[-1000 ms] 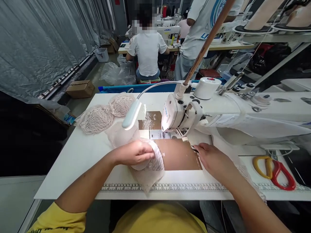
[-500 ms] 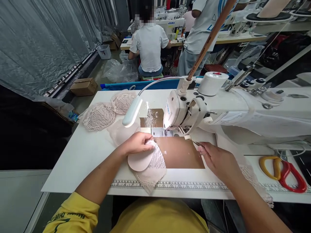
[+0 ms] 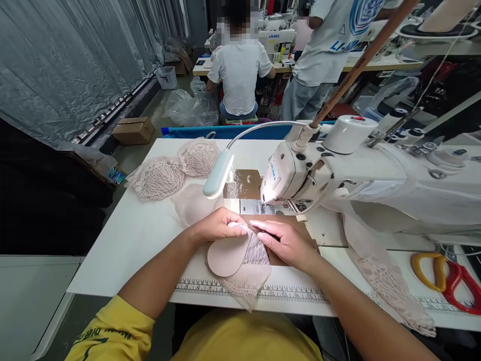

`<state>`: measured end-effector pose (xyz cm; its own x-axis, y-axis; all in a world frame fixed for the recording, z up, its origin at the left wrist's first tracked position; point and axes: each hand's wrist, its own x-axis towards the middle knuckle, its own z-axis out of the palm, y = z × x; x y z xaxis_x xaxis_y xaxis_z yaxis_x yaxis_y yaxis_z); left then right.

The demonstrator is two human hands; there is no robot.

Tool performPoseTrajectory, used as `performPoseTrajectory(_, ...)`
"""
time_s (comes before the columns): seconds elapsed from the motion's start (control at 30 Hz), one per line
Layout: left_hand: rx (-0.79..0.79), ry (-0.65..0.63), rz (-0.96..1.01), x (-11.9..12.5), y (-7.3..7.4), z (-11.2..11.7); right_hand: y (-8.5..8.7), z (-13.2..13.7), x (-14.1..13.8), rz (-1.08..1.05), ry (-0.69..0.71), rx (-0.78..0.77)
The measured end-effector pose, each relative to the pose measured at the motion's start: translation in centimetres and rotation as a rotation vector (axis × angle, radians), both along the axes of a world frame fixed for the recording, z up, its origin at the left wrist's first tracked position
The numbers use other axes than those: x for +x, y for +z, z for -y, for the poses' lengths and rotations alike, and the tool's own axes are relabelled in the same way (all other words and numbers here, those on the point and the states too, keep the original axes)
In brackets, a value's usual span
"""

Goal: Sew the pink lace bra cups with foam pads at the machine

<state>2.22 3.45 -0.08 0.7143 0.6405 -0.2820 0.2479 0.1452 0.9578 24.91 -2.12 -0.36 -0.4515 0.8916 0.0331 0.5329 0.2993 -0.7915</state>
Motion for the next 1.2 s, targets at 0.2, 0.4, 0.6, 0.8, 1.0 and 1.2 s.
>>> performPoseTrajectory(0.2,-0.095,-0.028,0.077,0.3,-0.9,0.1,-0.4,-0.1,-0.8,-0.080,-0.034,-0.094)
performPoseTrajectory(0.4,-0.097,-0.056,0.079,0.6,-1.0,0.3,-0.7,0.1,-1.5,-0.112,-0.084,-0.101)
performPoseTrajectory(0.6,-0.114,-0.018,0.065,0.9,-1.3,0.5,-1.6,-0.1,-1.4,-0.262,-0.186,-0.156)
performPoseTrajectory(0.8,0.022,-0.127,0.054,0.7,-0.6,0.0,-2.0,-0.2,-1.6,-0.336,-0.146,-0.319)
performPoseTrajectory(1.0,0.168,-0.210,-0.203,-1.7,1.4,-0.9,-1.0,-0.5,-0.1,-0.167,-0.061,-0.309)
performPoseTrajectory(1.2,0.283,-0.149,-0.097,0.0,1.5,0.3,-1.0,-0.6,-1.4,-0.205,-0.121,-0.330)
